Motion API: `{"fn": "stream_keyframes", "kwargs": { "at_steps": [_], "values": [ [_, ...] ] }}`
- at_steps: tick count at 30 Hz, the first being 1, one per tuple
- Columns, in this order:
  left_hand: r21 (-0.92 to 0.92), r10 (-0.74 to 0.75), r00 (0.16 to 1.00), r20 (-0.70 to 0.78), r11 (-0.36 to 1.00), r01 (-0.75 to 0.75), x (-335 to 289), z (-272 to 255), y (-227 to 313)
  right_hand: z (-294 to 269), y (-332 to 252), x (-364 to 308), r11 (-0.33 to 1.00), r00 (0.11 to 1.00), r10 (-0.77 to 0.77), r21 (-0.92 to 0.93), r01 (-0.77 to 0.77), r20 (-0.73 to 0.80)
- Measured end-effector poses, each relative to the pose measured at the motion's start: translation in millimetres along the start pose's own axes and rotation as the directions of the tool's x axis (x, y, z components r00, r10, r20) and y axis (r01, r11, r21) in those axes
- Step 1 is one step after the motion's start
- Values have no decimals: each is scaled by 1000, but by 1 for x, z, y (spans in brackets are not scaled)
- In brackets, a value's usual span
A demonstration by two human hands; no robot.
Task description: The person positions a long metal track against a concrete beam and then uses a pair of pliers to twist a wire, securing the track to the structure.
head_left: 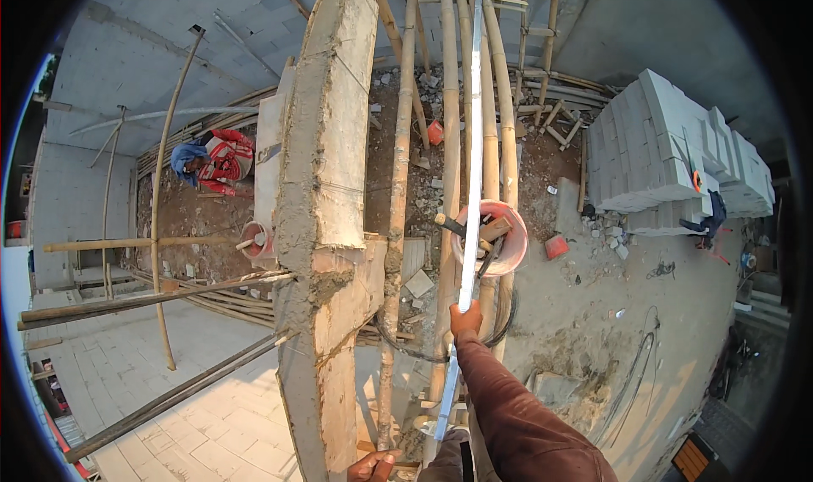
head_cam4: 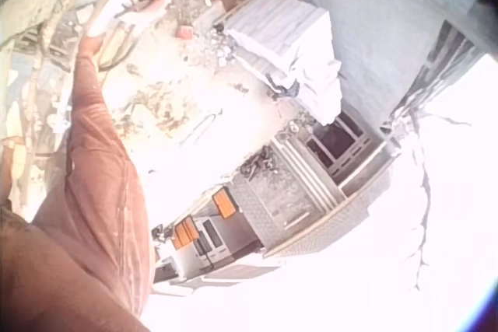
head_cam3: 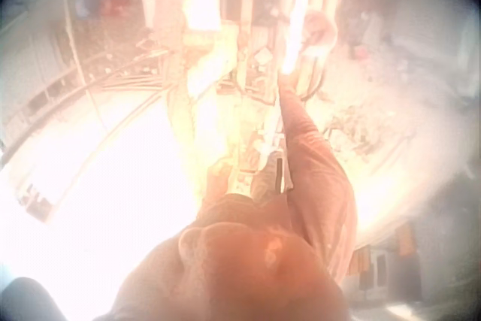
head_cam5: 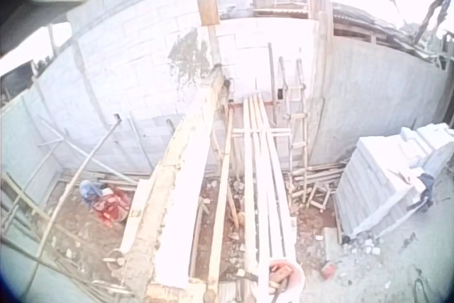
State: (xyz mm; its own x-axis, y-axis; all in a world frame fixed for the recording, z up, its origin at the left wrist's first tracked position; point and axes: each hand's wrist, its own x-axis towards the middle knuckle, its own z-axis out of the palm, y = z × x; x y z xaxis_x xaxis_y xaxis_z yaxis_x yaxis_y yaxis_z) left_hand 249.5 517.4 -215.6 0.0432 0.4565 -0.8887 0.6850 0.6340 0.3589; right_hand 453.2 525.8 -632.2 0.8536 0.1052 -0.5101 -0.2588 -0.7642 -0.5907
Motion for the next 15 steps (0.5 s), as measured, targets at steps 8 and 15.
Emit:
{"fn": "stream_keyframes", "kwargs": {
  "at_steps": [8, 15],
  "values": [
    [-63, 215, 974, -76, 974, -219, -63, -16, -2, -48, -67, -74, 986, 993, -115, 118, 118, -36],
    [-6, 378, 913, -156, 923, -384, -103, -35, -97, -102, -119, -116, 904, 953, -268, 306, 300, -143]
  ]
}}
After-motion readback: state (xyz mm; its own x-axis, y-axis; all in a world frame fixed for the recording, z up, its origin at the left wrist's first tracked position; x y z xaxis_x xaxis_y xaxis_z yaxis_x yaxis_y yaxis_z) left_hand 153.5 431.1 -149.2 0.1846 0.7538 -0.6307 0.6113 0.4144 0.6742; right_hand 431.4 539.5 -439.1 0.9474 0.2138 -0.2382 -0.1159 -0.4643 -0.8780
